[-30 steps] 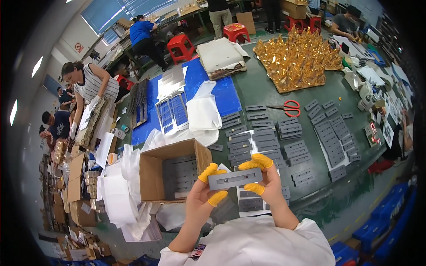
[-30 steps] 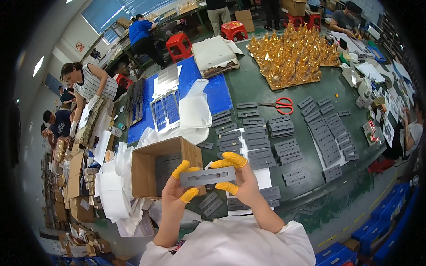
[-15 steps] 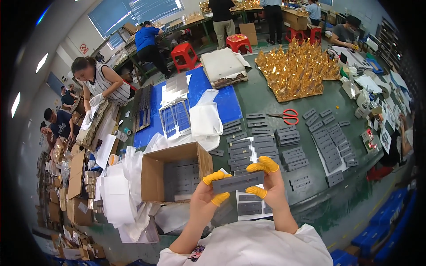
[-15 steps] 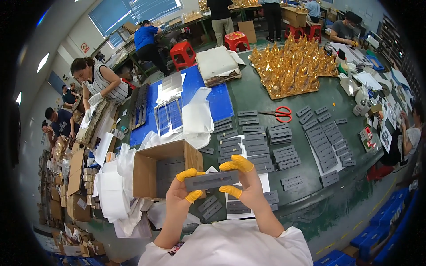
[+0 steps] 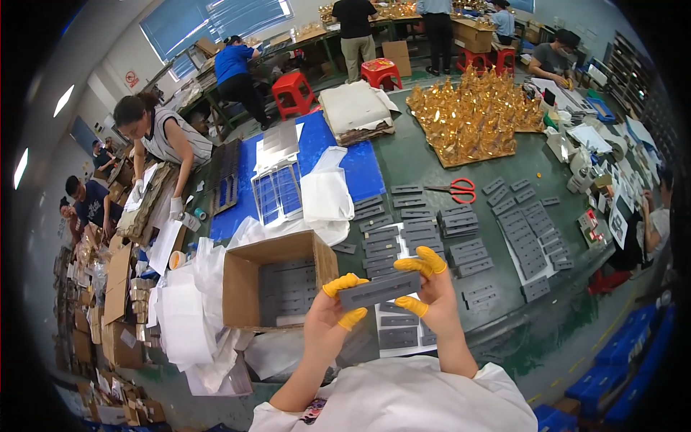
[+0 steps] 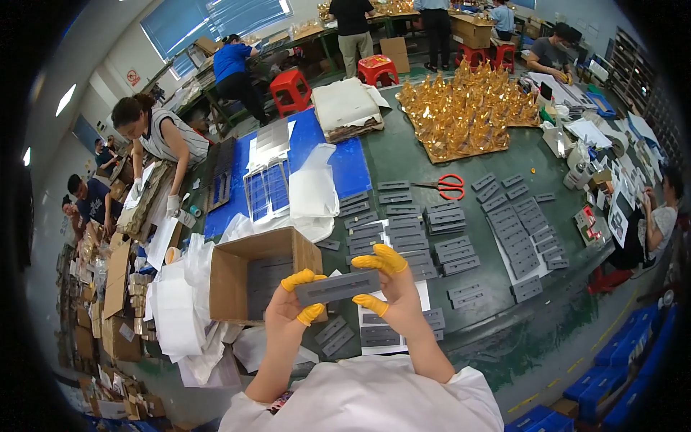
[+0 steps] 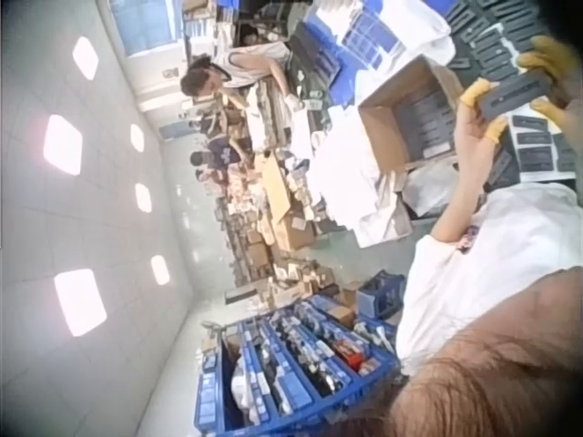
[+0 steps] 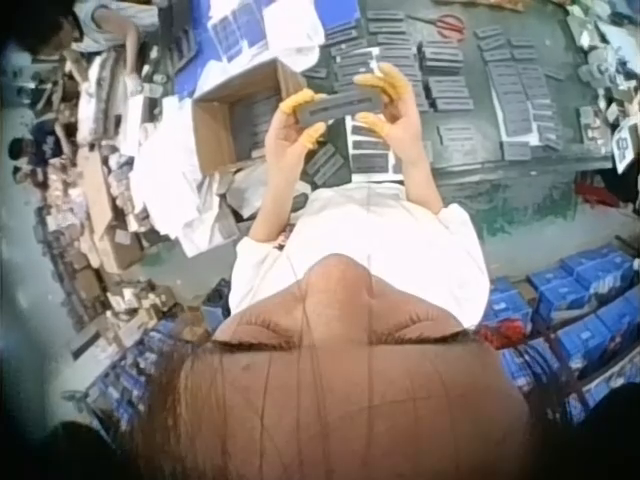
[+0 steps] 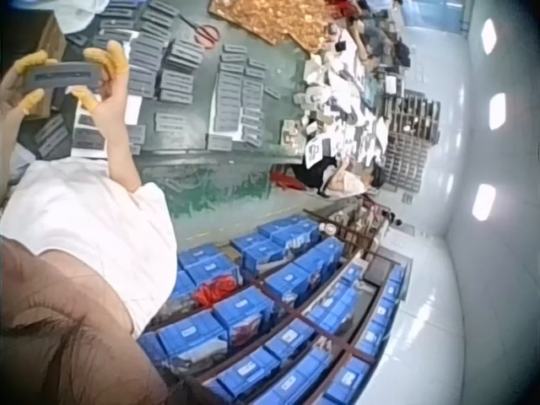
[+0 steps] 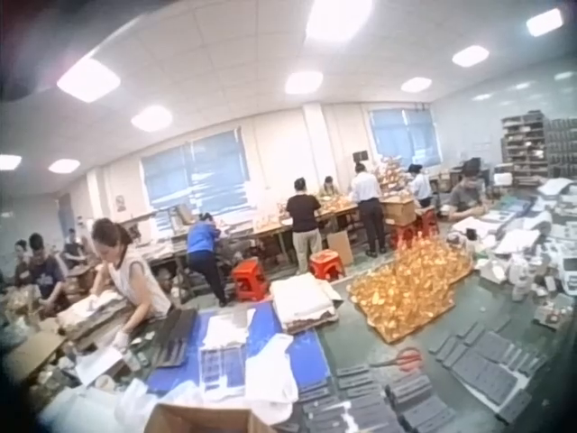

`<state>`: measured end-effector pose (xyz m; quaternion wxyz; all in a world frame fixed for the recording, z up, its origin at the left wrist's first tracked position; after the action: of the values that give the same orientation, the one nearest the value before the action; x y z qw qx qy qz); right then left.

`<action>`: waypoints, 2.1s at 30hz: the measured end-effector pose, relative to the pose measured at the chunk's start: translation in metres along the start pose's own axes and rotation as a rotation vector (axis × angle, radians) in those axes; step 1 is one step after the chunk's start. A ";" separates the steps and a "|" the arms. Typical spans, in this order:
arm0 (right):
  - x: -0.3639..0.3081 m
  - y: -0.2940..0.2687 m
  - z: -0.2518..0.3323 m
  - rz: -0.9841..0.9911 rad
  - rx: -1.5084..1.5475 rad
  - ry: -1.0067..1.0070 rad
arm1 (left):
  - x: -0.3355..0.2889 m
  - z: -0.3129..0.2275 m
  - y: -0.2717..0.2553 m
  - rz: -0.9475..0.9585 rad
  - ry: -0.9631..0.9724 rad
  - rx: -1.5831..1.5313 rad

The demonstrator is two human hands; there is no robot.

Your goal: The person places small grey metal components into a cardboard box by hand.

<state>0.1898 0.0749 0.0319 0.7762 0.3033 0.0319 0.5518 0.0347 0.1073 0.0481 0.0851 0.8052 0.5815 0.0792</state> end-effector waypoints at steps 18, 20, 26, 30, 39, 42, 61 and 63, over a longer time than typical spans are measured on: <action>-0.005 -0.016 -0.014 -0.088 0.021 0.074 | 0.000 0.007 -0.004 -0.053 -0.004 0.057; -0.006 -0.017 -0.015 -0.113 0.020 0.097 | 0.001 0.006 -0.007 -0.062 0.007 0.083; -0.010 -0.024 -0.014 -0.224 -0.042 0.104 | -0.001 0.017 -0.013 -0.052 -0.044 0.105; -0.012 -0.026 -0.017 -0.224 -0.080 0.129 | 0.000 0.015 -0.012 -0.047 -0.047 0.105; -0.004 -0.014 0.015 -0.179 -0.661 -0.222 | -0.001 0.002 -0.018 -0.140 0.103 0.176; -0.004 -0.013 0.021 -0.183 -0.707 -0.244 | -0.001 0.000 -0.018 -0.156 0.111 0.210; -0.015 -0.013 -0.017 -0.063 -0.213 0.027 | 0.001 -0.028 0.022 -0.070 0.447 0.827; -0.016 -0.015 -0.031 -0.047 0.080 0.125 | 0.003 -0.027 0.020 -0.071 0.446 0.830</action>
<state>0.1841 0.0711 -0.0057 0.7725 0.2985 0.1094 0.5497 0.0478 0.1054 0.0791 -0.3681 0.7143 0.5951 0.0080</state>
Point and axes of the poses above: each hand's wrist, its own x-axis towards the middle knuckle, its own y-axis out of the palm, z = x × y, the point moved 10 cm from there along x, towards the middle knuckle, and after that the axes turned 9 degrees about -z, right-handed, at the moved point
